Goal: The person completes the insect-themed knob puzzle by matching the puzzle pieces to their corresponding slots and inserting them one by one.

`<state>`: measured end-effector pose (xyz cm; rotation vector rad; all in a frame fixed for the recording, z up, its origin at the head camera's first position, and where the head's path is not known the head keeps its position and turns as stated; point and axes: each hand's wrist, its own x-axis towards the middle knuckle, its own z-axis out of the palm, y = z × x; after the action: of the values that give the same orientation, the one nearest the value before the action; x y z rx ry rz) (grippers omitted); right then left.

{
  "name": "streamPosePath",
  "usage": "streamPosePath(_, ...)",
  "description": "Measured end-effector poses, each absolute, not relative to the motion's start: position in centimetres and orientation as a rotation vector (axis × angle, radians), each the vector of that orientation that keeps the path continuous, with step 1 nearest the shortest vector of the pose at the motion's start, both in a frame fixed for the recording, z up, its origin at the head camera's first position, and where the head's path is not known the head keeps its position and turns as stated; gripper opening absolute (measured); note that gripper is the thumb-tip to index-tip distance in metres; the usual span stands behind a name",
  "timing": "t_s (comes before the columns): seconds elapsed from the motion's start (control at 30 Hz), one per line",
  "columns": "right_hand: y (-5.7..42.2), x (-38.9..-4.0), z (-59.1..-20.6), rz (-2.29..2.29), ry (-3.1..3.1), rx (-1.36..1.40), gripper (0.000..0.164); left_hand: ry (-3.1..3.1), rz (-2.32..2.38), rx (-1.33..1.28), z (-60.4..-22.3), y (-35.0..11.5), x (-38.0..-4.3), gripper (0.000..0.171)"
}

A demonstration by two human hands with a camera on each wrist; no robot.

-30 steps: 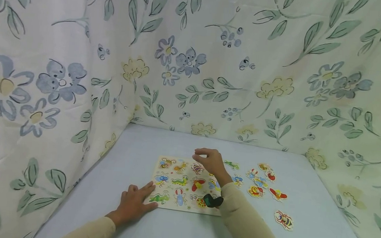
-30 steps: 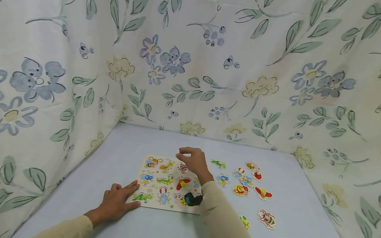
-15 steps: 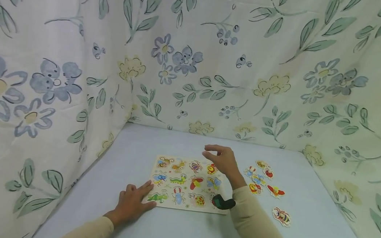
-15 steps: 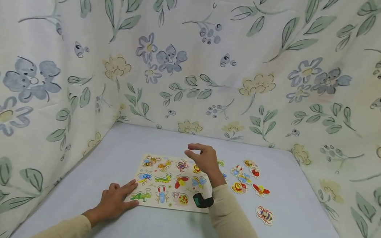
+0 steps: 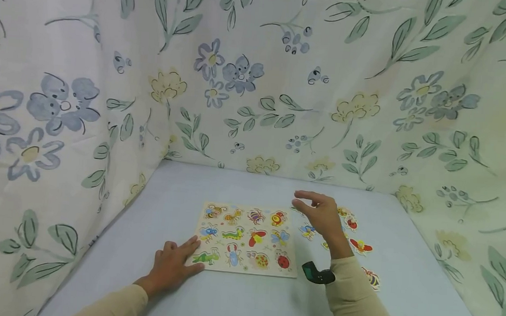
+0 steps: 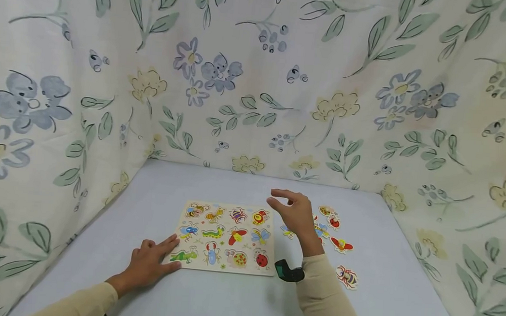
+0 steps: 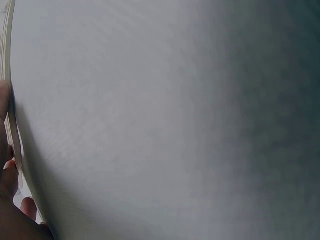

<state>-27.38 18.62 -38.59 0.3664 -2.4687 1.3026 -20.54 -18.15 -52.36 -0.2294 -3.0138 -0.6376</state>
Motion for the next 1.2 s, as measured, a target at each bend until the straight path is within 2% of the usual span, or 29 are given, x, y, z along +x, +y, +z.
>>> streamPosePath(0.77,28.0,-21.8,-41.1,1.310,-2.483,0.009,0.036,-2.989,-0.649,-0.252,-52.6,-18.0,-20.6,0.074)
streamPosePath(1.2,30.9,-20.0,-43.0,1.205,-2.511,-0.082,0.035,-3.010,-0.628,-0.246,-52.5,-18.0,-20.5,0.074)
